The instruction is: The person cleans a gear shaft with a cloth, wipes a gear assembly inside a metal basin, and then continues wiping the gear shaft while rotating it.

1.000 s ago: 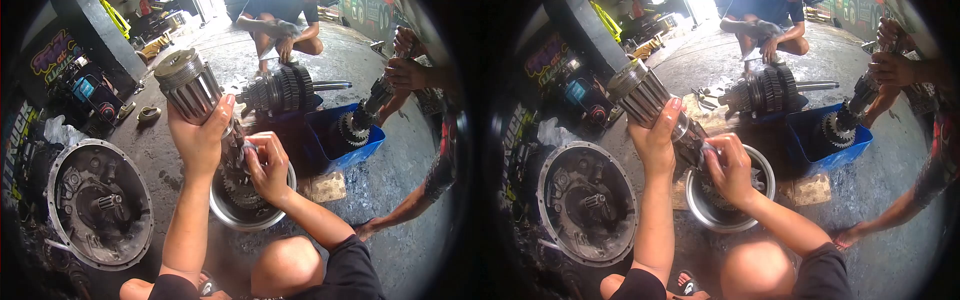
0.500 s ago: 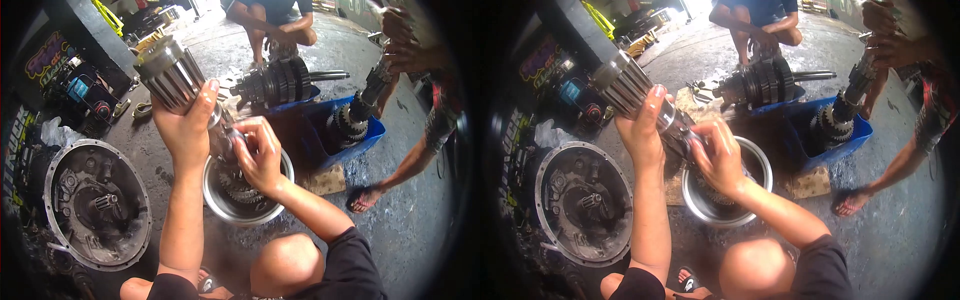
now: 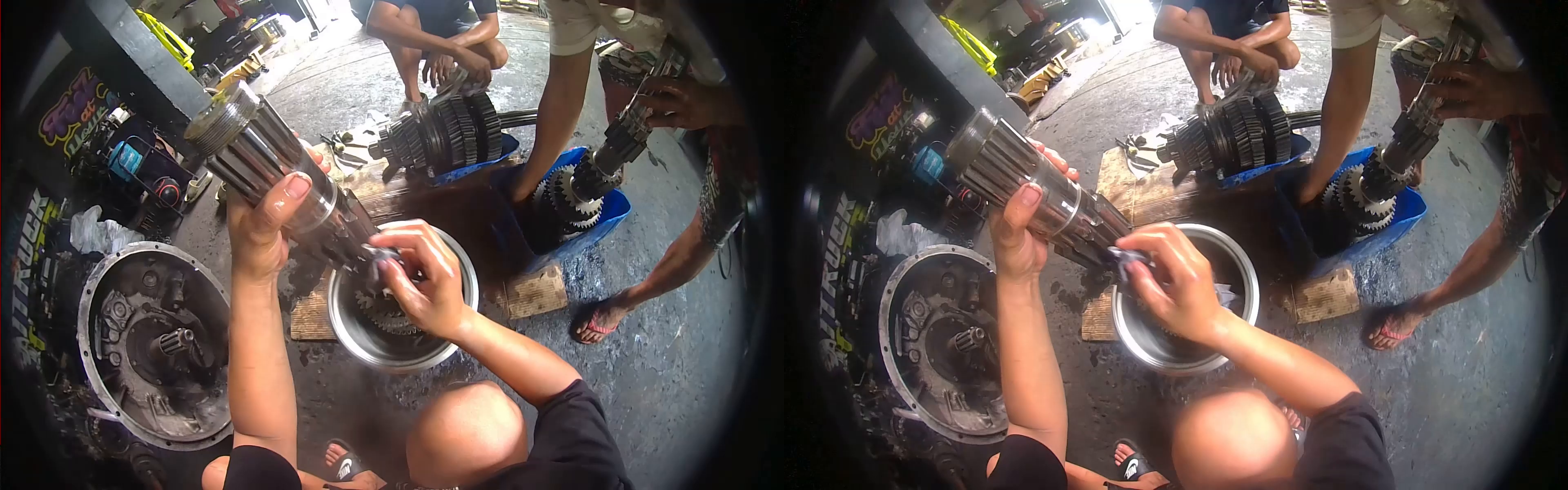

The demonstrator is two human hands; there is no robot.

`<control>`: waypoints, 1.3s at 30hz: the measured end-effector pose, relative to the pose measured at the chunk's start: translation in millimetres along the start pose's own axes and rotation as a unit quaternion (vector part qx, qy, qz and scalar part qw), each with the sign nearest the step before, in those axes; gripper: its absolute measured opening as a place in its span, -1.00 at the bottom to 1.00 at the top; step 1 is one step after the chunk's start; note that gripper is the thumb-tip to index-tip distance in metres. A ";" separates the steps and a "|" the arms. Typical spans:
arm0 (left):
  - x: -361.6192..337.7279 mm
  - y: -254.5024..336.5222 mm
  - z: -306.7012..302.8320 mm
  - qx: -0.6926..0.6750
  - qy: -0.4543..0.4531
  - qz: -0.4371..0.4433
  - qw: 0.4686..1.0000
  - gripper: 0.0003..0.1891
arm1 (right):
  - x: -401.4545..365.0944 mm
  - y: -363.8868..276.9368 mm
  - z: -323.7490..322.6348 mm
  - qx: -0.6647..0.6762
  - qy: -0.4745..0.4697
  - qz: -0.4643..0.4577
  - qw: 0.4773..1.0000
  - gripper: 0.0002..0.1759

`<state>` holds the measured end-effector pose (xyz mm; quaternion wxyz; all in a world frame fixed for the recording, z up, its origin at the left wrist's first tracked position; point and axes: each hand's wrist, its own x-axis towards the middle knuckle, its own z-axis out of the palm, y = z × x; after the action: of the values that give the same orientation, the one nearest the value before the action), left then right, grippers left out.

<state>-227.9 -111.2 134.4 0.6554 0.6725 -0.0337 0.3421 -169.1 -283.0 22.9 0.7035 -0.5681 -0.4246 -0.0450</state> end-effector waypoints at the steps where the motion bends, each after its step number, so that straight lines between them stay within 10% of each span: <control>1: -0.5 -3.0 2.8 0.000 -0.002 -0.002 1.000 -0.51 | 5.6 -0.2 4.5 0.000 0.002 0.001 1.000 -0.67; 5: -0.4 -12.5 8.8 0.001 0.040 0.030 0.999 -0.51 | 17.0 1.4 15.7 -0.078 0.059 -0.136 0.986 -0.73; 9: 0.0 -15.8 8.7 0.021 0.058 0.052 0.997 -0.49 | 12.7 -4.0 17.0 0.053 0.082 0.115 0.989 -0.82; 12: -3.4 -13.4 10.8 0.006 0.079 0.027 0.997 -0.49 | 20.8 -0.8 16.1 -0.055 0.085 -0.077 0.992 -0.77; 23: -7.0 -12.2 8.7 0.004 0.088 0.049 0.995 -0.51 | 16.2 17.0 19.0 -0.133 0.059 -0.212 0.966 -0.36; 39: -5.8 -13.5 6.1 0.013 0.104 0.042 0.994 -0.49 | 18.0 9.9 22.1 -0.105 0.068 -0.193 0.973 -0.61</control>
<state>-223.1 -117.3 120.4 0.6315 0.6395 0.0109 0.4383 -164.3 -253.5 27.0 0.6452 -0.5417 -0.4703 -0.2628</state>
